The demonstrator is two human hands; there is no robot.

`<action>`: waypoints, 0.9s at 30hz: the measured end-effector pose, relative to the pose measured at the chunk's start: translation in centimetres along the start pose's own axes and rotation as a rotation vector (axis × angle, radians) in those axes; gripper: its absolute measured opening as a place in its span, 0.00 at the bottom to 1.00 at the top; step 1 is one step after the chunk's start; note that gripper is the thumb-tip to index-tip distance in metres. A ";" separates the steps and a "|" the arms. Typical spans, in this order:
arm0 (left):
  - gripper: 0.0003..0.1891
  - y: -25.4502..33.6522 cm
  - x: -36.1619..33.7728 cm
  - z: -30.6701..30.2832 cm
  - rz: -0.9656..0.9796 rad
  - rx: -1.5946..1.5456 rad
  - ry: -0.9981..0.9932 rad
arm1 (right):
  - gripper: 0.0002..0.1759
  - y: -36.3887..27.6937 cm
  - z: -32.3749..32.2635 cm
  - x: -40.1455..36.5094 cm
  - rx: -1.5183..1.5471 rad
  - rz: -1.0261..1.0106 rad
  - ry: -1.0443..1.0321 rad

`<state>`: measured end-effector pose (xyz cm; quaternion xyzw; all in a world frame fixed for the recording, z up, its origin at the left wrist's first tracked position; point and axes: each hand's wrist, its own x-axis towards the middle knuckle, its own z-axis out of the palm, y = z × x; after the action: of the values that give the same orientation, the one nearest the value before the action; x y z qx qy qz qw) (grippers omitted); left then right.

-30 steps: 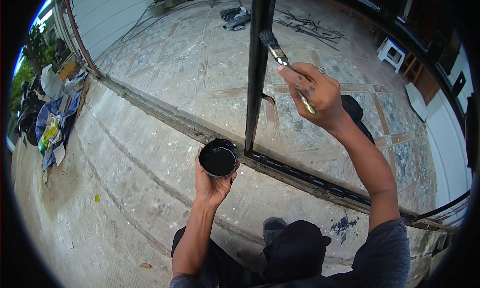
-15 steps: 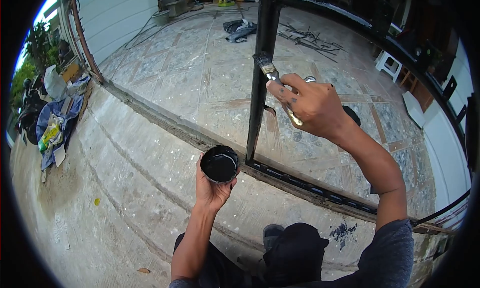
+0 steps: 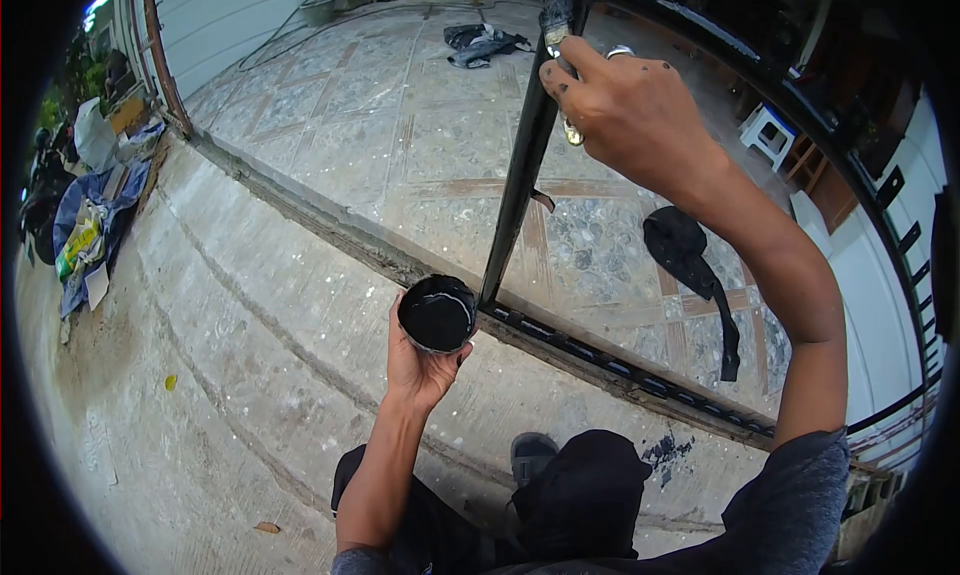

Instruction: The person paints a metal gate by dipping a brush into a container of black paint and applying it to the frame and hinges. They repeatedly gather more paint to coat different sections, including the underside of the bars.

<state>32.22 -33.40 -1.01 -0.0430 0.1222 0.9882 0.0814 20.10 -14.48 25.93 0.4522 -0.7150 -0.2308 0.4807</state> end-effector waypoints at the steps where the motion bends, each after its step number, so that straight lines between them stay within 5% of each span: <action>1: 0.32 0.1 -0.5 -0.2 0.000 -0.009 0.014 | 0.11 -0.6 -0.1 -1.0 0.088 0.019 -0.001; 7: 0.32 0.3 -1.8 -1.6 0.029 -0.015 0.061 | 0.26 -5.0 4.9 -8.6 0.315 0.263 0.257; 11: 0.31 0.1 -2.2 -2.4 0.008 -0.021 0.119 | 0.28 -10.7 7.4 -13.5 0.557 0.137 -0.009; 14: 0.30 -0.2 -1.8 -3.0 -0.006 -0.023 0.146 | 0.29 -11.0 8.3 -13.9 0.563 0.349 0.356; 17: 0.32 -1.0 -1.1 -2.8 -0.008 -0.019 0.173 | 0.30 -11.3 10.7 -14.6 0.518 0.370 0.284; 21: 0.33 -1.7 0.0 -2.6 -0.011 -0.026 0.149 | 0.35 -15.7 10.8 -18.6 0.748 0.244 -0.065; 25: 0.33 -1.8 0.6 -2.8 -0.025 0.008 0.162 | 0.27 -14.6 12.2 -17.9 0.677 0.426 0.366; 27: 0.33 -2.1 1.1 -2.8 -0.018 -0.007 0.154 | 0.32 -15.1 13.0 -18.4 0.708 0.422 0.254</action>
<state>31.70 -31.94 -4.32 -0.1203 0.1243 0.9816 0.0806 17.23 -7.22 -0.02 0.4579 -0.7620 0.1897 0.4168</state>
